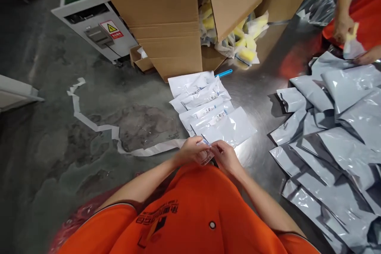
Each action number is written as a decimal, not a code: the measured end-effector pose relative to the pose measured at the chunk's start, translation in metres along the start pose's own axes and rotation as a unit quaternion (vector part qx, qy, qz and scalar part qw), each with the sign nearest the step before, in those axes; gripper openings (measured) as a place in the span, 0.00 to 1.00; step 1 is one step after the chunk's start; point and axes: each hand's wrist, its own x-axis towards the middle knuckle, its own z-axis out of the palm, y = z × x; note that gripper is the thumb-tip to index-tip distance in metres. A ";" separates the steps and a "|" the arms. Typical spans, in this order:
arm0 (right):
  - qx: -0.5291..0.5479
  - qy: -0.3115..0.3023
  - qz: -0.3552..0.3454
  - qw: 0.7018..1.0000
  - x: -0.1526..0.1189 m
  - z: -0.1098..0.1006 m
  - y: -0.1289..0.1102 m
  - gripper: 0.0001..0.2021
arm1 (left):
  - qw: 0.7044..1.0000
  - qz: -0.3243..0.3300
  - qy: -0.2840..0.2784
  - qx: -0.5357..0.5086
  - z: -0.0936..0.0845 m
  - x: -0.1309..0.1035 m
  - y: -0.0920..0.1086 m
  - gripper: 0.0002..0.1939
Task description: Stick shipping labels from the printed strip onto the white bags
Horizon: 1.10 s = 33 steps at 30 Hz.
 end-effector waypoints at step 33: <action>-0.287 0.112 -0.104 0.946 0.048 0.031 0.114 0.36 | 0.992 -0.019 0.115 -0.052 -0.024 0.069 -0.034 0.15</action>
